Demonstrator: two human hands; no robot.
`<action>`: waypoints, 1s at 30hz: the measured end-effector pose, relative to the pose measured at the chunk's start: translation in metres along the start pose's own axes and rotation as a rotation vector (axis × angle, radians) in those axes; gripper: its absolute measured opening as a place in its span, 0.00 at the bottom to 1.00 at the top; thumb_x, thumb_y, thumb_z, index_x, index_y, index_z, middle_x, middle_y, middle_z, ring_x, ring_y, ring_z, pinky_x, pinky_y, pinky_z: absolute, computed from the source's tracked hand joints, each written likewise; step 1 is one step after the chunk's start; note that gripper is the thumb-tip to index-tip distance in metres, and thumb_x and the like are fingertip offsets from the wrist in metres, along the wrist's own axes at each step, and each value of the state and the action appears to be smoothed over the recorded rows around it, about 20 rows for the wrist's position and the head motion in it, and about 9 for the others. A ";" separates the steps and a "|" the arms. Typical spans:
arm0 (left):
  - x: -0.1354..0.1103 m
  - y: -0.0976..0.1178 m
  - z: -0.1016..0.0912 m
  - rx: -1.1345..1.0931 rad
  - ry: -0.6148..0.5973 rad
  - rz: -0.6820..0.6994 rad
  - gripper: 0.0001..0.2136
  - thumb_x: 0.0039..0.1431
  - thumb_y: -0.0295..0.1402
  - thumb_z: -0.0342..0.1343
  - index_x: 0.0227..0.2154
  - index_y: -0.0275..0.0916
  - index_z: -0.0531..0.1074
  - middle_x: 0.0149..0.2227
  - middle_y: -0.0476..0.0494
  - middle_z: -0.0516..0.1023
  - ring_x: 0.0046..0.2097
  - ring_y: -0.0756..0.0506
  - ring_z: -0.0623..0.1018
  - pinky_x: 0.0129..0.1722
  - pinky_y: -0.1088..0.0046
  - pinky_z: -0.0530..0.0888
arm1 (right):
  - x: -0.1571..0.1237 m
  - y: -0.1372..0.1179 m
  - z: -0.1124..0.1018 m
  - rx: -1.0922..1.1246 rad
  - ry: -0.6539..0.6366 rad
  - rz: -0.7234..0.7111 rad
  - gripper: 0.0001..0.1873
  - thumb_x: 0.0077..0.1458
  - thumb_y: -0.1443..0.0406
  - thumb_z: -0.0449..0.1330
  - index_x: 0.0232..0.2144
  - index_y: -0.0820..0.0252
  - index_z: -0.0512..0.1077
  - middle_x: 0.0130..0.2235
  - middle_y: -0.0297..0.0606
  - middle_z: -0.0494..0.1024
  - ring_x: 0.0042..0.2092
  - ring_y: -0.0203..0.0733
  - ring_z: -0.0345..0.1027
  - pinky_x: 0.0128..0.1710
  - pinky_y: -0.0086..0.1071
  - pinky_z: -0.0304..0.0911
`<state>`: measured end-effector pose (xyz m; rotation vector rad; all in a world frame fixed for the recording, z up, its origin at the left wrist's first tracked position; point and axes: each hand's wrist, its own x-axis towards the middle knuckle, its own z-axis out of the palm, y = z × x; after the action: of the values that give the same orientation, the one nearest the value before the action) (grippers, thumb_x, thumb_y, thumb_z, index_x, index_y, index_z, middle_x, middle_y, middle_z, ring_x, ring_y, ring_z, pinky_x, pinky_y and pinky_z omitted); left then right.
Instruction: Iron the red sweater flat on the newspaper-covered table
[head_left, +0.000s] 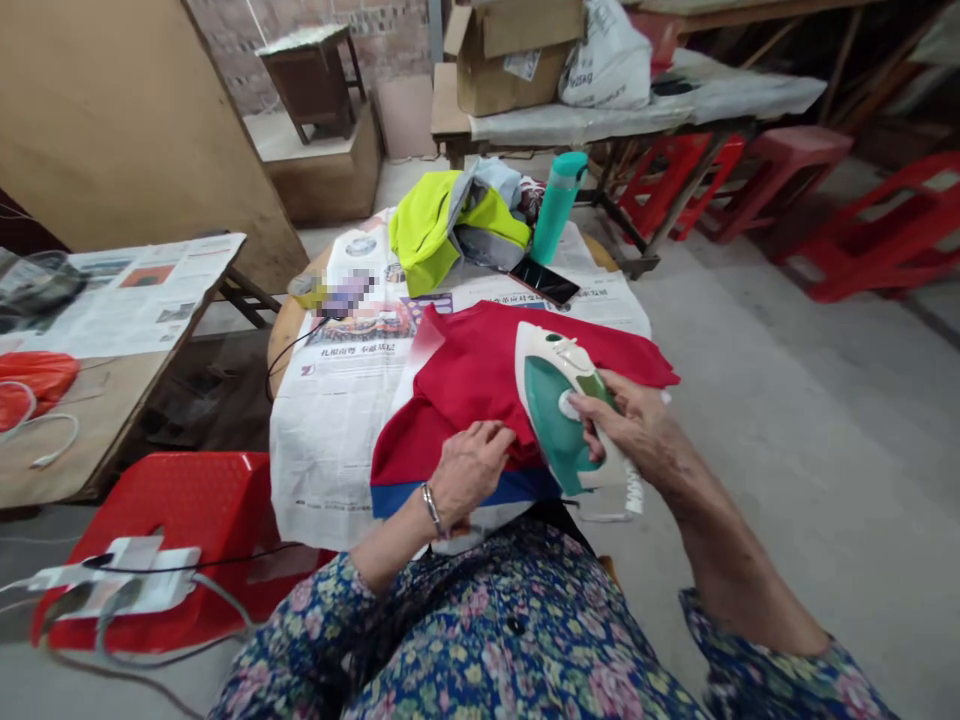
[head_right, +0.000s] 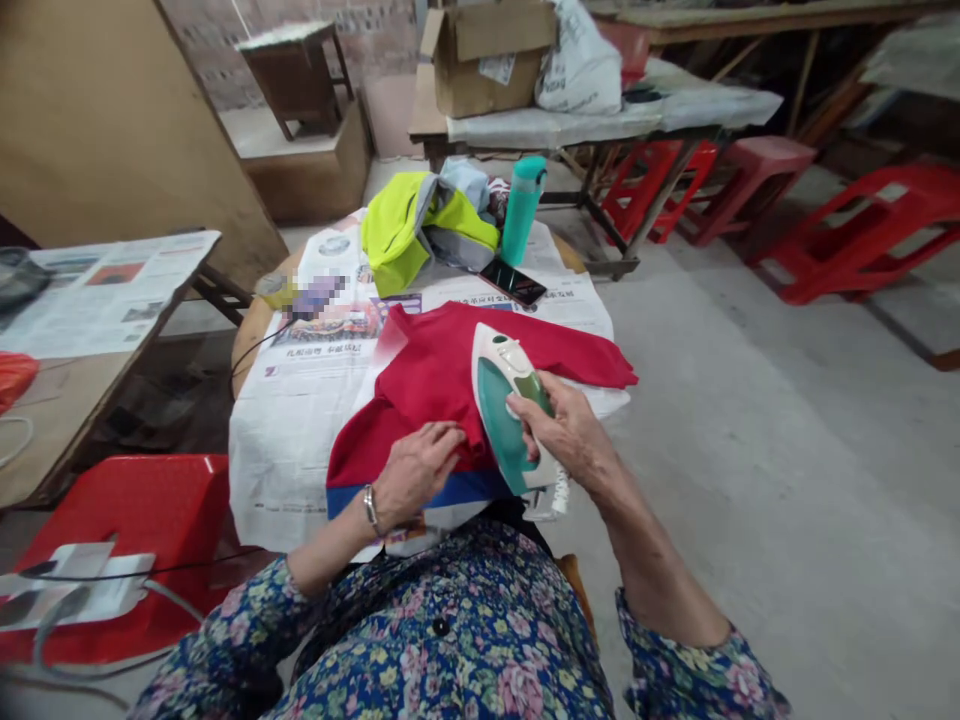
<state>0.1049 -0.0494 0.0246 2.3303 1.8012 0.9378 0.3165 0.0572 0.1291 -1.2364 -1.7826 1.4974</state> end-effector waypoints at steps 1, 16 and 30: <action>-0.009 0.002 0.015 0.054 -0.059 0.041 0.13 0.70 0.25 0.56 0.51 0.45 0.78 0.52 0.40 0.85 0.52 0.42 0.85 0.54 0.62 0.84 | -0.001 -0.002 -0.007 -0.020 0.013 -0.006 0.19 0.54 0.48 0.68 0.36 0.52 0.69 0.18 0.25 0.67 0.17 0.37 0.60 0.17 0.33 0.63; -0.076 0.003 0.063 0.077 0.054 0.112 0.23 0.72 0.27 0.55 0.69 0.38 0.72 0.58 0.31 0.83 0.66 0.36 0.79 0.66 0.53 0.81 | 0.061 -0.036 0.045 -0.368 -0.575 -0.095 0.09 0.63 0.62 0.69 0.39 0.56 0.71 0.24 0.24 0.70 0.17 0.30 0.60 0.15 0.25 0.55; -0.072 0.005 0.057 -0.118 0.094 0.023 0.19 0.72 0.30 0.57 0.63 0.44 0.77 0.57 0.34 0.82 0.64 0.37 0.80 0.63 0.53 0.83 | 0.174 -0.058 0.098 -0.386 -0.445 -0.241 0.11 0.65 0.67 0.65 0.32 0.54 0.66 0.22 0.26 0.68 0.19 0.33 0.61 0.16 0.26 0.57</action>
<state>0.1276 -0.0974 -0.0506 2.2764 1.7033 1.1416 0.1365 0.1612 0.1277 -0.8439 -2.5064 1.4054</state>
